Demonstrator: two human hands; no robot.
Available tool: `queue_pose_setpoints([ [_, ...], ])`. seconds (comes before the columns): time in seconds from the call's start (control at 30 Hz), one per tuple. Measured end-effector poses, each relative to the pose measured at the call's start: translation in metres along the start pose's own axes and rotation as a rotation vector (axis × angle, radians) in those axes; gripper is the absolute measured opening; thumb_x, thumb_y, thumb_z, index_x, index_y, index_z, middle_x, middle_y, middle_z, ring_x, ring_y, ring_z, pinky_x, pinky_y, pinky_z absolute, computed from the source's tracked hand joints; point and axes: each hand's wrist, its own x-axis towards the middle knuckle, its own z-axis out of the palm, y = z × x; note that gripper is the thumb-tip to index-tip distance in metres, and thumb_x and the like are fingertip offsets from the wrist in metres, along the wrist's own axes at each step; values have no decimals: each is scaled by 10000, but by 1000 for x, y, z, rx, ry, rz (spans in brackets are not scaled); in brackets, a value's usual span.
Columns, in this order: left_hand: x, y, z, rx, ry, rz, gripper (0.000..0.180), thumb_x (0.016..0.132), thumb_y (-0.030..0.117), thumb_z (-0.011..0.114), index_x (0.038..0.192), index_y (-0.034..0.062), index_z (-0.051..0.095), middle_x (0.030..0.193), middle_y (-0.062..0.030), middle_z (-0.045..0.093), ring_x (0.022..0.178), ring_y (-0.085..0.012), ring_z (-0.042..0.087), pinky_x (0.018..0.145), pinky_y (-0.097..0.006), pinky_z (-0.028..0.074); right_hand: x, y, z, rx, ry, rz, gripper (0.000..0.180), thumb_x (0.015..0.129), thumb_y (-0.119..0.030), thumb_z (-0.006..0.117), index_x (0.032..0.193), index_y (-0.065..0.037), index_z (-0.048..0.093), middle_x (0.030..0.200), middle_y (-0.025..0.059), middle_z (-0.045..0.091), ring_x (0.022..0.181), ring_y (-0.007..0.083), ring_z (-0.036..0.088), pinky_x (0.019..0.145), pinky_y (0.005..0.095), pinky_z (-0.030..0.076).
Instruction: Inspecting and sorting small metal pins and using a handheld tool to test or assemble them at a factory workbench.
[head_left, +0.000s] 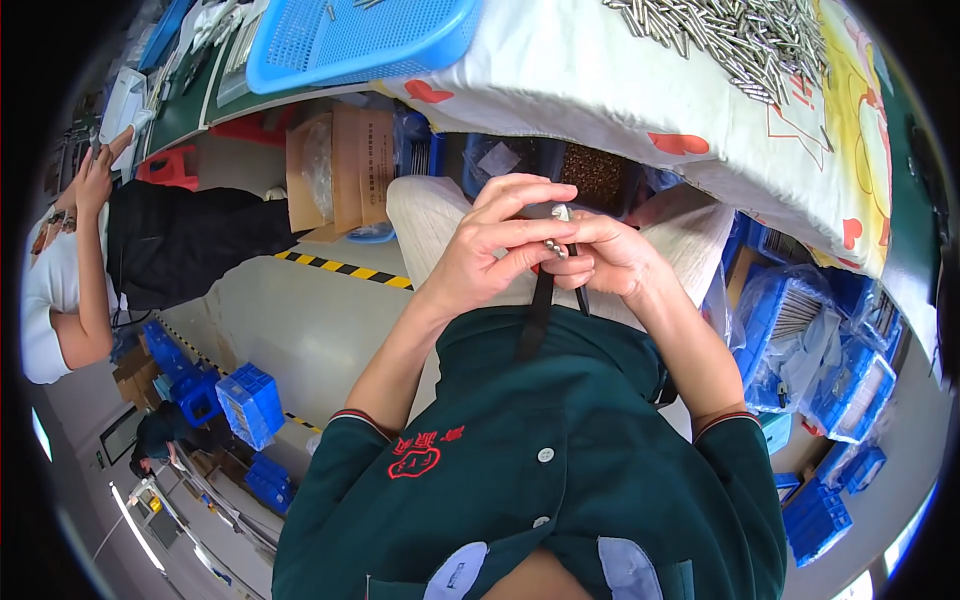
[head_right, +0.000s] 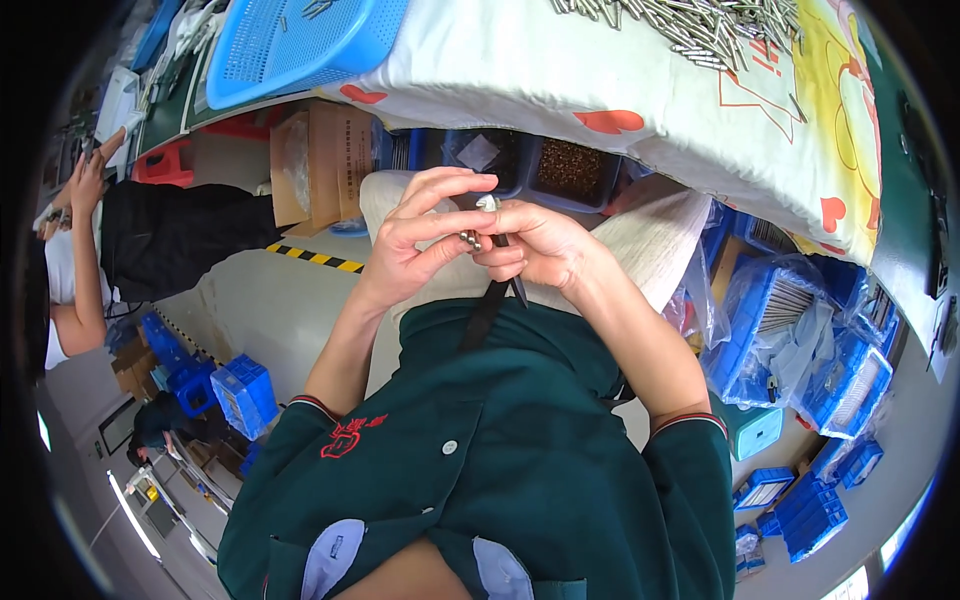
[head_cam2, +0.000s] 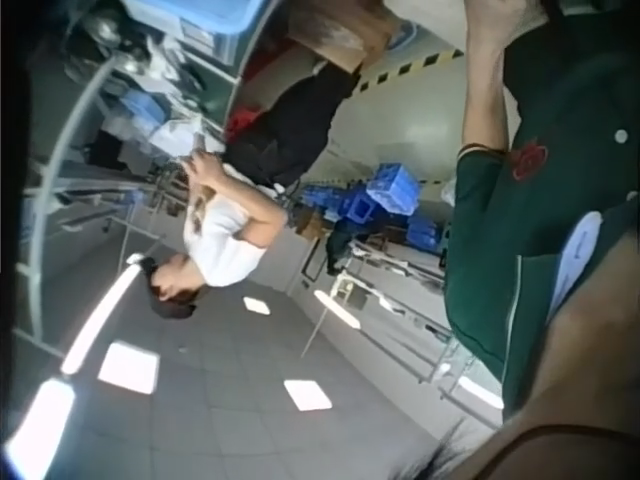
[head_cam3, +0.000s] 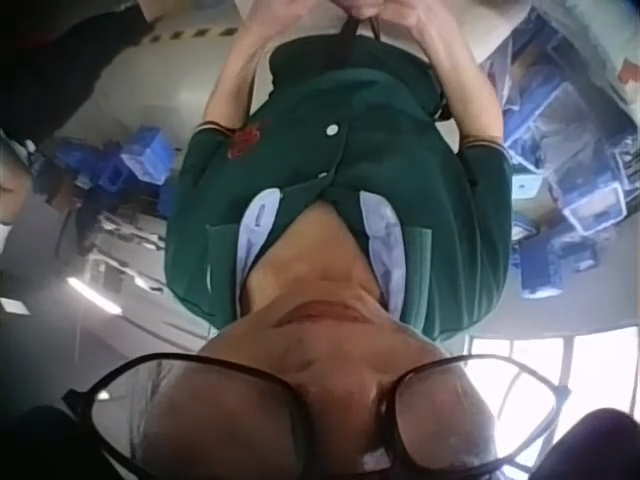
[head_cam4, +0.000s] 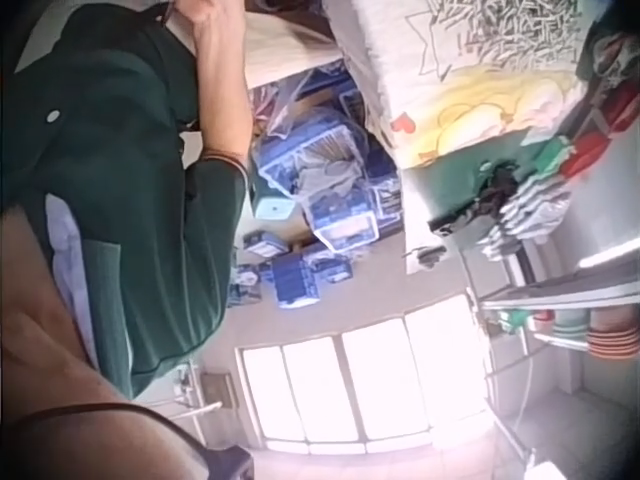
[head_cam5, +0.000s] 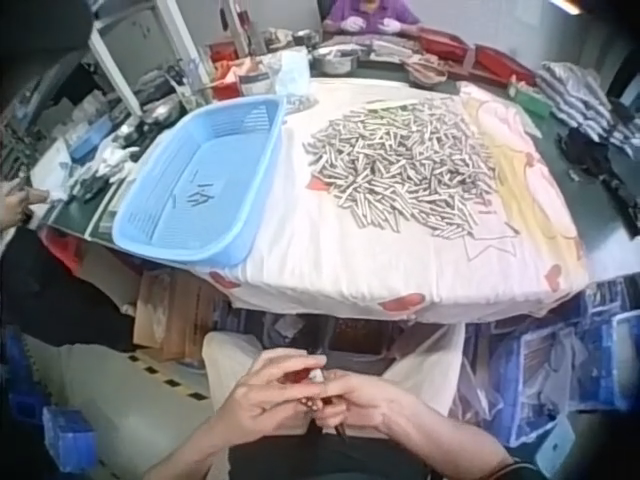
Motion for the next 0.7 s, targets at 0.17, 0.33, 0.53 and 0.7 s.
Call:
queue_pose_setpoints([
  [0.17,7,-4,-6,-42,-73,6,232,717,43,639,937,100,687,1161,-80,575,1170,-269,429,948,-381,371,8,-1,-6,100,-55,52,144,779,-168,602,729,-43,550,673,4,486,444,49,307,411,187,217],
  [0.33,6,-12,-1,-169,-33,-87,150,784,57,606,913,67,681,1127,-91,598,1168,-272,443,949,-382,375,10,-1,-4,172,-10,50,139,803,-190,593,778,-66,534,692,14,456,451,57,297,413,190,224],
  [0.53,1,-19,11,-228,55,-222,129,812,45,584,904,27,671,1074,-109,624,1142,-251,478,933,-373,395,14,1,-5,168,36,35,137,829,-196,551,763,-87,500,663,4,446,458,64,299,404,197,211],
  [0.7,-3,-20,18,-428,116,-411,127,808,18,582,904,0,663,1052,-132,628,1117,-222,500,913,-344,417,14,5,-9,186,58,38,122,835,-181,523,765,-89,484,656,2,448,456,66,300,400,200,207],
])
